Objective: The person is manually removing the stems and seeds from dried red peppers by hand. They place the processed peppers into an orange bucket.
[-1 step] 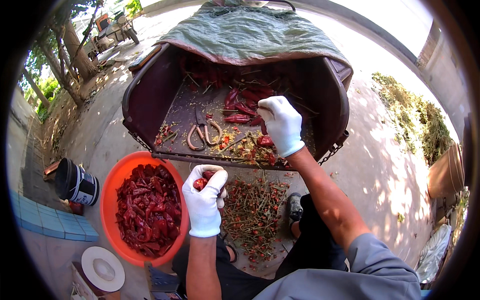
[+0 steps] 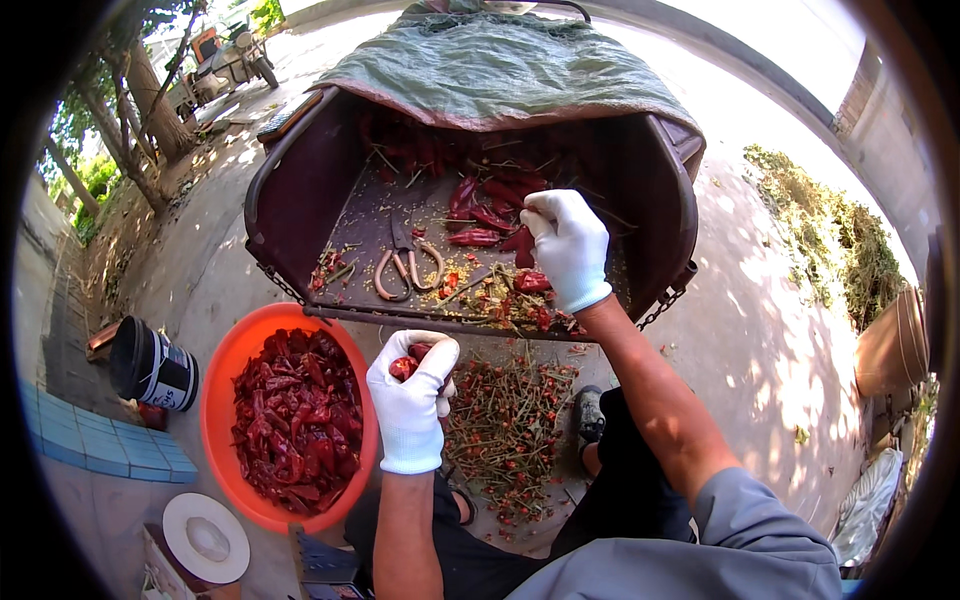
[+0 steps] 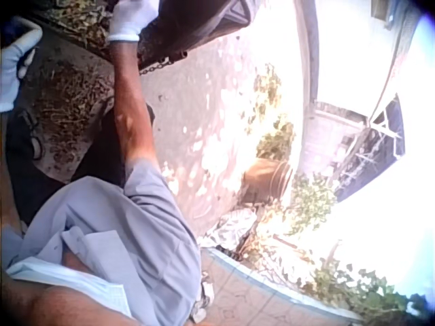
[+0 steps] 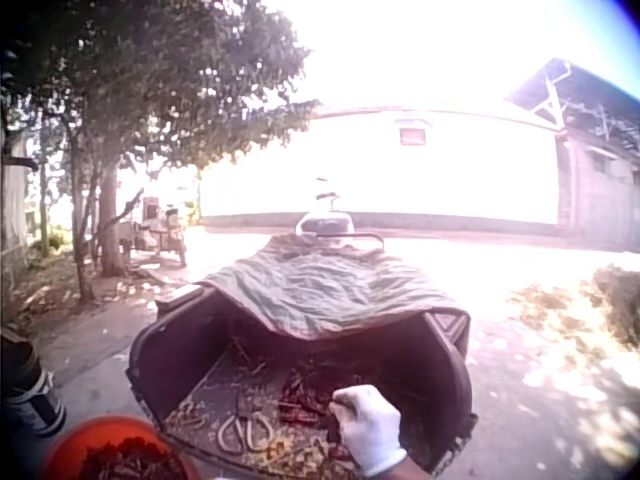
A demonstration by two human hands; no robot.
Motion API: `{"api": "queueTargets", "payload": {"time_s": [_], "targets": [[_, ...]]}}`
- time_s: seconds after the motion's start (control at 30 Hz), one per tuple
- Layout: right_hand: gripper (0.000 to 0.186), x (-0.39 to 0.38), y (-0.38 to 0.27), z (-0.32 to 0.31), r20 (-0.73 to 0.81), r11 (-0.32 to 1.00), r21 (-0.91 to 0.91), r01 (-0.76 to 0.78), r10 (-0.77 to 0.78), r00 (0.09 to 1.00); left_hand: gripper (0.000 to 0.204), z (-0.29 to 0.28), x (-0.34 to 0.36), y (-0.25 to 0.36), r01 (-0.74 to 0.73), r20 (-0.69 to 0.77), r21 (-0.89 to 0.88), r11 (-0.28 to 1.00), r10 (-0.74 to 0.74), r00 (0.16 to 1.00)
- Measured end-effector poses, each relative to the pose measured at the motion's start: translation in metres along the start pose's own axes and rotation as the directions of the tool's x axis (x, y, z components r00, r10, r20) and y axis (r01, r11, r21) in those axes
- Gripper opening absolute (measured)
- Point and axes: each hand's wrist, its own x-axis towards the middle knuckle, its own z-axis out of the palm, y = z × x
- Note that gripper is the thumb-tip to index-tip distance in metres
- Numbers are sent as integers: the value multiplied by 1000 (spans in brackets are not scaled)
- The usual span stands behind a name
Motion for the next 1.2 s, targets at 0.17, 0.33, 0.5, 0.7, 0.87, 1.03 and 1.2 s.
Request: {"api": "queueTargets", "payload": {"time_s": [0.17,0.33,0.5,0.7,0.87,1.03,1.2], "targets": [[19,-12,-20,-17,491,303,571,-763,620,613,18,5,0,-6,-74,-42,93,993,79,996],[21,-62,-52,-14,804,-134,440,-888,498,324,66,8,3,-13,-326,176,314,891,283,943],[20,-85,-71,-8,854,12,288,-958,449,262,54,10,5,-18,-513,265,478,713,440,858],[21,-92,-64,-14,788,654,244,-716,296,540,40,7,0,-10,-530,296,609,590,451,842],[27,-79,-71,-32,899,717,185,-672,153,410,34,2,2,-24,-470,325,498,728,346,880],[19,-46,-37,-46,716,965,-115,-234,244,655,15,4,-5,-5,-180,74,280,943,166,983],[12,-39,16,-33,566,802,-543,248,131,814,8,1,-3,0,-81,118,167,983,62,991]]}}
